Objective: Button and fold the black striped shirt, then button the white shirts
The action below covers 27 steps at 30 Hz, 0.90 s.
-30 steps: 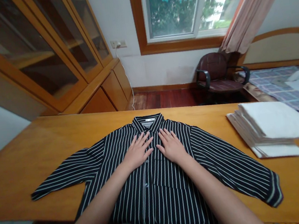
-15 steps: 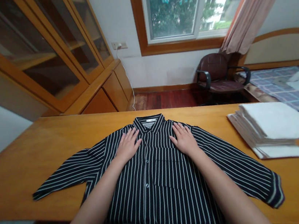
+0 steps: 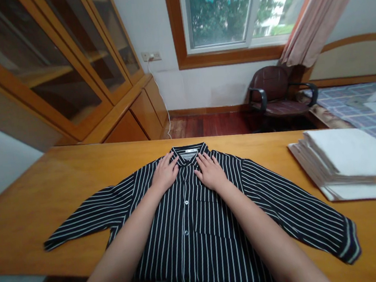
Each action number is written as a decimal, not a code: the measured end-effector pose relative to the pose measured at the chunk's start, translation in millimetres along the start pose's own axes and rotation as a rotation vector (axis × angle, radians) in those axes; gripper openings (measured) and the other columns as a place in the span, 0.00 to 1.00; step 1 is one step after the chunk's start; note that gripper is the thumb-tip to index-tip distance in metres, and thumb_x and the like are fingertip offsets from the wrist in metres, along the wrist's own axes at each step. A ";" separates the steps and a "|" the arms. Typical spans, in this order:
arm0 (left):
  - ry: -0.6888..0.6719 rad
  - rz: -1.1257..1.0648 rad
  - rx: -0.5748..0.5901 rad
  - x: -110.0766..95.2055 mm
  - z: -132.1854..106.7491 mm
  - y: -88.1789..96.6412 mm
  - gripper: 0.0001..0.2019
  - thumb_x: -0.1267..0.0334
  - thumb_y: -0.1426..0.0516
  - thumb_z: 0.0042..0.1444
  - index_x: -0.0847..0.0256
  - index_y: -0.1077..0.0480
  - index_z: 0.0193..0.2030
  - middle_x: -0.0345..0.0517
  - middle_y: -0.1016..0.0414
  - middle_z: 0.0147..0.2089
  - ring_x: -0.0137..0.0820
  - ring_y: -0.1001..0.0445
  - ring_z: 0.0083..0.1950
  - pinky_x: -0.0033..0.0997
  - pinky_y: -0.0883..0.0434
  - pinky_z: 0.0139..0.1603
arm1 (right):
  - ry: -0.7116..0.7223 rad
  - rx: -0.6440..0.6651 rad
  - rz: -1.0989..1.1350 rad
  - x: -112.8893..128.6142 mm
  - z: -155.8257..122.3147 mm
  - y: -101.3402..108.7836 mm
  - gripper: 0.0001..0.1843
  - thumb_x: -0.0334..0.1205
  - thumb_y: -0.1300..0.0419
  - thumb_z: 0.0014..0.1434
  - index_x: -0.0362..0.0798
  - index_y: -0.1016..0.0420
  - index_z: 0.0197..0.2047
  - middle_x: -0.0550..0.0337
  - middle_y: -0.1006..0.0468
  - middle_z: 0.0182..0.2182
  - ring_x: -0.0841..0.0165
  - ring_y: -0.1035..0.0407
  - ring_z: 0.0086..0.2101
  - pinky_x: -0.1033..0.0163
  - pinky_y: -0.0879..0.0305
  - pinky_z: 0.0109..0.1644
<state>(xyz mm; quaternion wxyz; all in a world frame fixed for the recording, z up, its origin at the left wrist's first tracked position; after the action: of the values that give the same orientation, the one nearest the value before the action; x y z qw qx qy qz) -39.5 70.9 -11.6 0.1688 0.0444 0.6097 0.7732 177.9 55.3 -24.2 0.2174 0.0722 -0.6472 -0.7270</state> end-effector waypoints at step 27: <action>0.005 -0.032 -0.023 12.1 10.0 -4.0 0.30 0.61 0.50 0.64 0.55 0.46 0.73 0.44 0.54 0.77 0.43 0.56 0.77 0.52 0.50 0.75 | -0.041 -0.030 -0.069 -60.6 -49.9 9.0 0.30 0.46 0.60 0.72 0.40 0.40 0.70 0.47 0.46 0.71 0.57 0.50 0.69 0.48 0.53 0.73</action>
<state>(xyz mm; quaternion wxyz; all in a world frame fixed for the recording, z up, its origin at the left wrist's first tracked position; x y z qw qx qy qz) -47.4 84.8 -14.6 0.1802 0.0309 0.6017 0.7775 253.4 34.2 -33.7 0.1803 0.0763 -0.6378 -0.7449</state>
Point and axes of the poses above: each hand's wrist, its own z-axis towards the middle knuckle, its own y-axis out of the back of the hand, x = y × z, the point moved 2 cm from there along z, towards the middle knuckle
